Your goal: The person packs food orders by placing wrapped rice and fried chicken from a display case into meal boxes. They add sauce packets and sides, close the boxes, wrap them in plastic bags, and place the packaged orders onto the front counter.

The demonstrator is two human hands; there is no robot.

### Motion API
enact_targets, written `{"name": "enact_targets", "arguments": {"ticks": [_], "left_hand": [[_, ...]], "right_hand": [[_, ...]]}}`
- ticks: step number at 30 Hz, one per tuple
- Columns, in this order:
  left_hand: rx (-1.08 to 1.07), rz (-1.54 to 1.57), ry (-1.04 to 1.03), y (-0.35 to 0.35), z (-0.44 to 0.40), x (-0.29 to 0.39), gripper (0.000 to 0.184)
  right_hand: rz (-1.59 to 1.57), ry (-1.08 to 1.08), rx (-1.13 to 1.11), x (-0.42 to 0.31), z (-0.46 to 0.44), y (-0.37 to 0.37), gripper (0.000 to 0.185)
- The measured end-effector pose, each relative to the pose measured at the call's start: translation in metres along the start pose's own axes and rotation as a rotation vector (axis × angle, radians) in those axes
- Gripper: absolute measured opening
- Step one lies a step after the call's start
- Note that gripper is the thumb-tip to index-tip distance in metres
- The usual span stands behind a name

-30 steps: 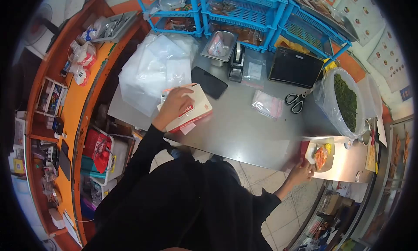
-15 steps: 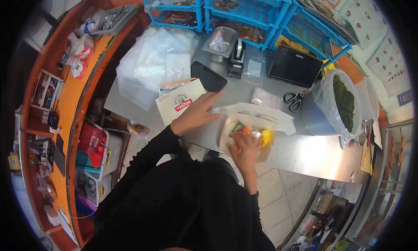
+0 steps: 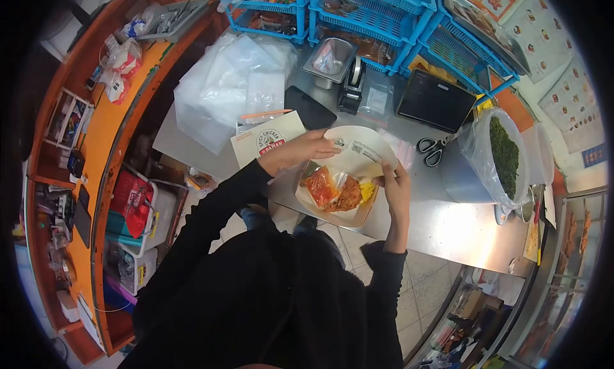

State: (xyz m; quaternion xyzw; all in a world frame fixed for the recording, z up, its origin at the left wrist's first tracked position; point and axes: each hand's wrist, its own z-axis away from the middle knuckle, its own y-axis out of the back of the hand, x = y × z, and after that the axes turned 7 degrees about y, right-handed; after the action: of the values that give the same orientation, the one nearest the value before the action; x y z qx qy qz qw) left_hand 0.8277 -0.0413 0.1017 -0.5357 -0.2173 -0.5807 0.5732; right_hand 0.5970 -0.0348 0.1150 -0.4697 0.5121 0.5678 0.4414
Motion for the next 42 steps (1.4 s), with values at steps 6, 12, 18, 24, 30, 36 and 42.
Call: {"name": "enact_targets", "arguments": {"ticks": [6, 12, 18, 24, 30, 36, 42], "left_hand": [[0.275, -0.682, -0.142, -0.005, 0.023, 0.001, 0.03], [0.402, -1.304, -0.246, -0.007, 0.02, 0.005, 0.039], [0.29, -0.443, -0.678, -0.005, 0.008, 0.008, 0.017], [0.163, -0.56, -0.708, 0.015, -0.007, 0.011, 0.014], [0.148, -0.758, -0.688, 0.008, 0.008, 0.019, 0.009], [0.11, -0.206, -0.422, 0.006, -0.005, -0.004, 0.032], [0.066, -0.618, -0.481, 0.012, 0.01, -0.013, 0.042]], "right_hand": [[-0.031, 0.31, 0.13, 0.04, -0.005, -0.002, 0.023], [0.519, 0.176, 0.272, 0.039, -0.021, 0.01, 0.026], [0.108, 0.602, 0.282, 0.014, -0.03, 0.003, 0.018], [0.017, 0.584, 0.074, 0.019, -0.032, 0.018, 0.006], [0.218, 0.656, 0.024, 0.018, -0.029, 0.019, 0.014], [-0.048, 0.341, 0.084, 0.025, -0.037, 0.012, 0.023], [0.235, 0.142, -0.196, 0.039, -0.022, 0.047, 0.027]]}}
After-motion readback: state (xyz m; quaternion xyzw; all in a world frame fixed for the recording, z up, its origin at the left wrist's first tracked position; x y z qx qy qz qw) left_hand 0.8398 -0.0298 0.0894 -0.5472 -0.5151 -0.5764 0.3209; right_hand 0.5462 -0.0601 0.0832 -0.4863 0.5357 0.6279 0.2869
